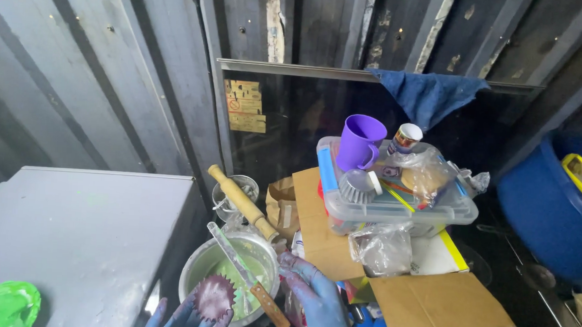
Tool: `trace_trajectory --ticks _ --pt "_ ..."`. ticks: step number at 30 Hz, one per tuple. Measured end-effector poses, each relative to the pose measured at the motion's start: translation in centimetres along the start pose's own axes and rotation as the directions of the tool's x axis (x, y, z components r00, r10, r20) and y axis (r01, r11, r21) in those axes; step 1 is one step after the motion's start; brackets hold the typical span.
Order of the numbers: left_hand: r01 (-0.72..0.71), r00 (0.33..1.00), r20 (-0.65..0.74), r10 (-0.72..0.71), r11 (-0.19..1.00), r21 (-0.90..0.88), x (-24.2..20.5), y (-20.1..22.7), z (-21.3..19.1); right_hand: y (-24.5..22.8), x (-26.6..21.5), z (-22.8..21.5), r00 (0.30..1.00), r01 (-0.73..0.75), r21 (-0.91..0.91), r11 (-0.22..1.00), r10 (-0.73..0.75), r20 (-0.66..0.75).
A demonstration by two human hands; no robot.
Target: The person uses a handheld steamer to warm a purple scalloped dough piece, then places it on a floured surface. They unwrap a green dough mass from plastic wrap and knead it briefly with gloved hands.
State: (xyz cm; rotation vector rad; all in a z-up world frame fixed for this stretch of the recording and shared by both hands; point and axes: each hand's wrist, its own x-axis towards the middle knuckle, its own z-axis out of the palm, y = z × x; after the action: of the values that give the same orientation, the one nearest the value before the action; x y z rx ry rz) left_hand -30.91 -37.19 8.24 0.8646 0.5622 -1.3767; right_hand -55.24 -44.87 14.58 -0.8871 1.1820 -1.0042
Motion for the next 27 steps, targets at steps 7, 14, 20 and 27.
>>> trace_trajectory --ticks 7,14,20,27 --pt "-0.093 0.995 0.043 0.090 0.993 0.075 -6.5 -4.3 4.9 1.5 -0.9 -1.6 0.994 -0.087 -0.170 0.982 0.097 0.052" --pt "-0.187 0.982 0.019 0.187 0.961 0.202 -7.4 -5.0 4.9 5.7 -1.3 -2.3 0.995 0.013 -0.274 0.962 0.015 0.100" --pt "-0.204 0.979 0.060 0.195 0.932 0.299 -8.5 -5.7 5.2 5.1 -2.8 -2.3 0.992 -0.042 -0.241 0.970 0.070 0.106" --pt "-0.184 0.983 0.089 0.164 0.930 0.319 -7.8 -5.6 4.1 8.1 -3.8 -1.8 0.966 -0.089 -0.190 0.978 0.131 0.222"
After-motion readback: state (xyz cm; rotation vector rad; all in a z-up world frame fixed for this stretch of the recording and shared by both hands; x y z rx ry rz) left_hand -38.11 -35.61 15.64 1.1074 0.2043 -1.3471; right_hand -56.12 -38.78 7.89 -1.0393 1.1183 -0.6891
